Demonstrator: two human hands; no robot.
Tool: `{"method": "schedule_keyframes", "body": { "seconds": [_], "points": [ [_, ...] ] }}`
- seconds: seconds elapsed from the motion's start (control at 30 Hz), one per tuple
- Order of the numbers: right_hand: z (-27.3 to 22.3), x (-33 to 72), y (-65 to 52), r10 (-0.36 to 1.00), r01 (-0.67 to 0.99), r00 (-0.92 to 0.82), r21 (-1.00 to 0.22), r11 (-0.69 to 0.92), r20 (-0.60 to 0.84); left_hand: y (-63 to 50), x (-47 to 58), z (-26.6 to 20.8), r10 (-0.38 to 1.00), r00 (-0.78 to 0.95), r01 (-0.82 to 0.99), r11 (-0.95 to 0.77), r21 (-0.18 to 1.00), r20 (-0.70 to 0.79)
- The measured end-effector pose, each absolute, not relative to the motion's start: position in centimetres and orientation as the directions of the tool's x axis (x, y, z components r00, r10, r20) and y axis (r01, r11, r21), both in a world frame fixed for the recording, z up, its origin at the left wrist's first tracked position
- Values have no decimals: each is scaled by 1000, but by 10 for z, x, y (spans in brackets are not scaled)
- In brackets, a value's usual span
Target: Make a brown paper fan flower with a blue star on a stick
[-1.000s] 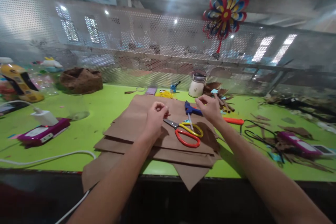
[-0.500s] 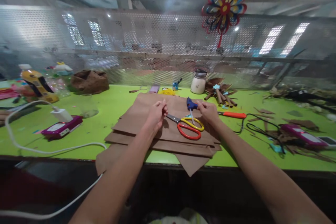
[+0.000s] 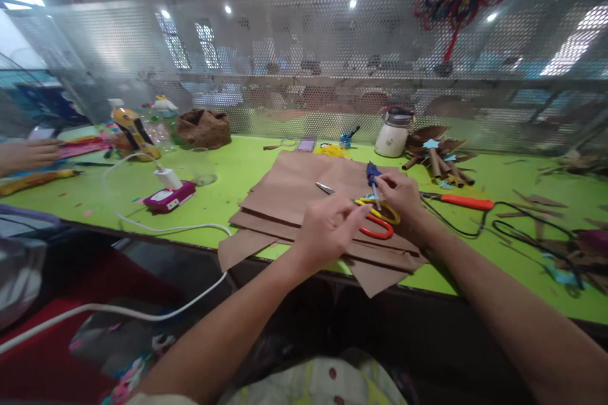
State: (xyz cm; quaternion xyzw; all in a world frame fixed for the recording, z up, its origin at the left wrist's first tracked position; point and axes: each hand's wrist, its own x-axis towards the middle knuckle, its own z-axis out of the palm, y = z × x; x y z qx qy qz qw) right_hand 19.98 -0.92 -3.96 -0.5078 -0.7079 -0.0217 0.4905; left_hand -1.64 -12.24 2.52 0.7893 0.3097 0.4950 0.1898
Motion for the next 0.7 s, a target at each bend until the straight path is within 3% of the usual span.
{"method": "schedule_keyframes", "body": {
  "seconds": [0.1, 0.17, 0.27, 0.4, 0.53, 0.7],
  "points": [
    [-32, 196, -16, 685, 719, -34, -459, 522, 728, -144, -64, -3, 714, 161, 481, -660, 578, 681],
    [-23, 189, -25, 695, 684, -96, -460, 567, 713, -155, -98, -26, 684, 121, 606, -625, 492, 720],
    [-8, 168, -47, 707, 638, -265, -431, 638, 655, -168, -140, -55, 620, 110, 760, -557, 336, 777],
    [8, 126, -83, 592, 549, -643, -247, 799, 486, -176, -165, -67, 606, 160, 848, -488, 205, 779],
    [5, 98, -106, 511, 494, -796, -142, 858, 324, -172, -165, -64, 615, 152, 868, -457, 193, 774],
    [-9, 87, -109, 593, 586, -757, -117, 802, 273, -167, -169, -59, 713, 133, 891, -391, 233, 688]
  ]
}}
